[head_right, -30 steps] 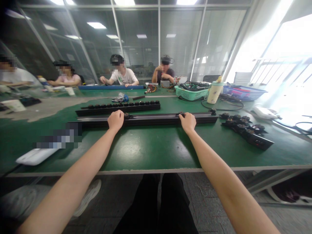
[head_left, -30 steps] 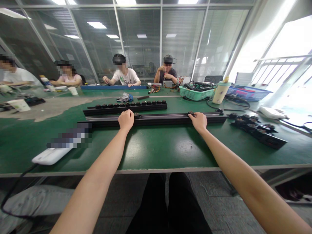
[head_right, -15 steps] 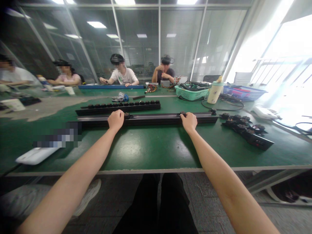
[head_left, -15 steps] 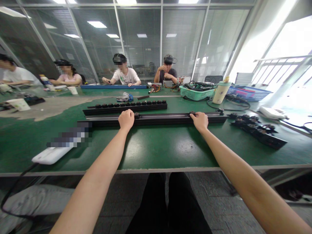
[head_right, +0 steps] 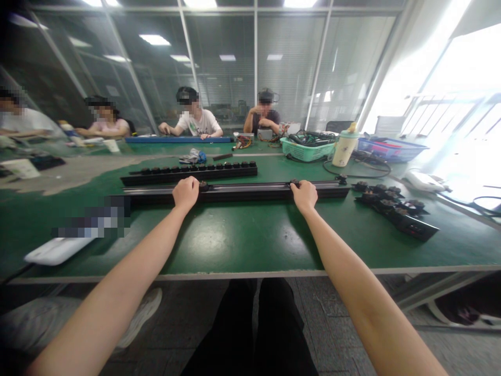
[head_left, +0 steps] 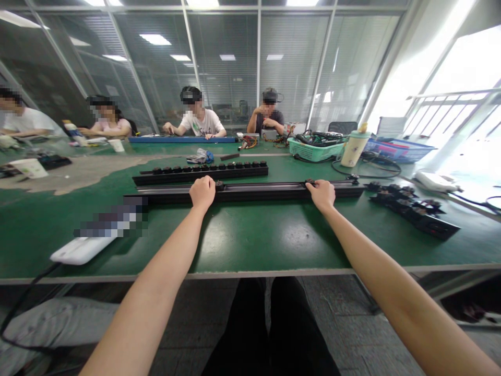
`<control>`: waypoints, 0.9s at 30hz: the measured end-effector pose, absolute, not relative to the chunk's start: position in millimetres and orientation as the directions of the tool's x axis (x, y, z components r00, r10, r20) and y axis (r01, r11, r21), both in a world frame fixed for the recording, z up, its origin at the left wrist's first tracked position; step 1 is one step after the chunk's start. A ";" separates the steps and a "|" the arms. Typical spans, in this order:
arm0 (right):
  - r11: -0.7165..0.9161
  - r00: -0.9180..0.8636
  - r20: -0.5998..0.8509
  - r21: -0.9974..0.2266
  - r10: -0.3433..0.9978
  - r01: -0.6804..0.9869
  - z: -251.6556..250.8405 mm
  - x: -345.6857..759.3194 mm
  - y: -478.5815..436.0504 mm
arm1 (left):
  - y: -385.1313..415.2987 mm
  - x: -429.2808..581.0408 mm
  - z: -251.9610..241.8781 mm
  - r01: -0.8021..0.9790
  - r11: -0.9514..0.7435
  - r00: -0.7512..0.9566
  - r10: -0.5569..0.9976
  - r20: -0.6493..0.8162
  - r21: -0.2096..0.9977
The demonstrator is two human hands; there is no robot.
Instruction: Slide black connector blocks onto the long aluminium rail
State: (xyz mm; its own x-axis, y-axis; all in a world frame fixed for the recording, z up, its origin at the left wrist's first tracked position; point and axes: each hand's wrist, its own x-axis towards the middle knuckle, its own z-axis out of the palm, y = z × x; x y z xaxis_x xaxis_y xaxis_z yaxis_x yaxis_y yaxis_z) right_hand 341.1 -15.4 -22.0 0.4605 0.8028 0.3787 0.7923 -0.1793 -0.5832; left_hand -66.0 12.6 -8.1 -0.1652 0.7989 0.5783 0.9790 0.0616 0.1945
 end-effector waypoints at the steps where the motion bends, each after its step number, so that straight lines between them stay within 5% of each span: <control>1: -0.182 0.462 0.377 -0.582 0.803 0.792 -21.9 341.4 -15.2 | 12.6 -66.0 -8.1 0.980 0.062 -0.163 0.799 0.578 0.191; 27: -0.270 0.454 0.370 -0.452 0.811 0.850 -21.2 354.8 -10.4 | 13.0 -66.0 -7.7 0.977 0.052 -0.163 0.807 0.567 0.207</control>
